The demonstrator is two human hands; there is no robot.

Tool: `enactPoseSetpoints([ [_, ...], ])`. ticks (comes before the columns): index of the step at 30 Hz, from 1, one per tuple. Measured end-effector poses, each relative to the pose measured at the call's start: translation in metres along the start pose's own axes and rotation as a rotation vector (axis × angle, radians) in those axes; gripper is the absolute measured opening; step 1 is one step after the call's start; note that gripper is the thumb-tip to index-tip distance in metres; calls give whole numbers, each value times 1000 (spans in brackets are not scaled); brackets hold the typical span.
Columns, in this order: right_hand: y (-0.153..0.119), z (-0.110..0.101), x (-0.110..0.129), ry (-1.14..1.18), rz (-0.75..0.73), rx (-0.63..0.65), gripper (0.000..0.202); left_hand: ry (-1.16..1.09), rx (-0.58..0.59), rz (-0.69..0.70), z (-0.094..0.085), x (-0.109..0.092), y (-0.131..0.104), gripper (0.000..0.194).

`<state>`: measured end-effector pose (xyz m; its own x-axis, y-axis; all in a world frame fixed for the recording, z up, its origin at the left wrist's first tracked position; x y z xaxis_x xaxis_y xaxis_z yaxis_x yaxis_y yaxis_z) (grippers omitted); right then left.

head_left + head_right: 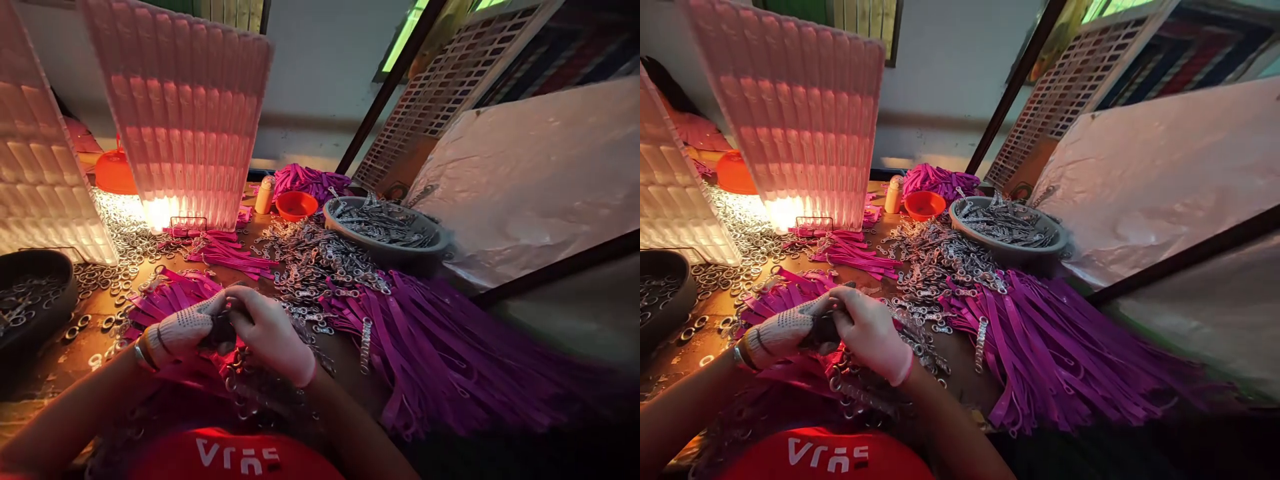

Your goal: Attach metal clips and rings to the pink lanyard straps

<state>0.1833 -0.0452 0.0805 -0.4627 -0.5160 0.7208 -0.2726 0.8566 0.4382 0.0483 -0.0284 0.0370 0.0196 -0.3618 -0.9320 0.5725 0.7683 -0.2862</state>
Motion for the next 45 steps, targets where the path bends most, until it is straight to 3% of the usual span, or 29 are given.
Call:
enactPoseSetpoints([
  [3, -2, -7, -11, 74, 101, -106, 33, -115, 136, -60, 5, -2, -7, 48],
  [9, 1, -3, -23, 253, 235, -51, 32, -54, -107, 69, -9, -7, -4, 39],
  [13, 0, 3, -20, 148, 186, -26, 31, -16, -127, 41, -10, -2, -1, 33],
  [18, -8, -2, -23, -116, 152, -33, 43, -296, -136, 7, -14, 4, 7, 33],
  [22, -11, 5, -24, -147, 131, 46, 46, -366, -119, -6, -1, 12, 13, 29],
  [25, -9, 7, -21, -161, 101, -14, 27, -304, -122, 43, 7, 15, 15, 22],
  [28, -8, 0, -22, -257, 88, -56, 22, -66, -147, 73, 3, 13, 16, 22],
  [32, -8, -11, -23, -346, 56, 86, 21, 400, -259, 258, -7, -13, 13, 25],
  [37, -11, -21, -29, -368, 38, 183, 22, 782, -121, 359, 10, -33, 12, 16],
  [40, -14, -24, -31, -343, -24, 126, 24, 731, -139, 350, 14, -31, 20, 13],
  [45, -16, -34, -41, -579, -173, -122, 30, 395, -112, 56, 17, -21, 53, 11],
])
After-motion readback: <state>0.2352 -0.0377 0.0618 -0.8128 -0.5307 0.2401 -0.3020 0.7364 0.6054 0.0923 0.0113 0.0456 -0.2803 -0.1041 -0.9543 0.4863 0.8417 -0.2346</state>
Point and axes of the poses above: each hand's wrist, its own y-axis towards the middle knuckle, its own z-axis out of the palm, x = y × z, the point moved 5 cm from there along y, towards the middle knuckle, and after that the axes turned 3 degrees about -z, right-handed, at the moved point
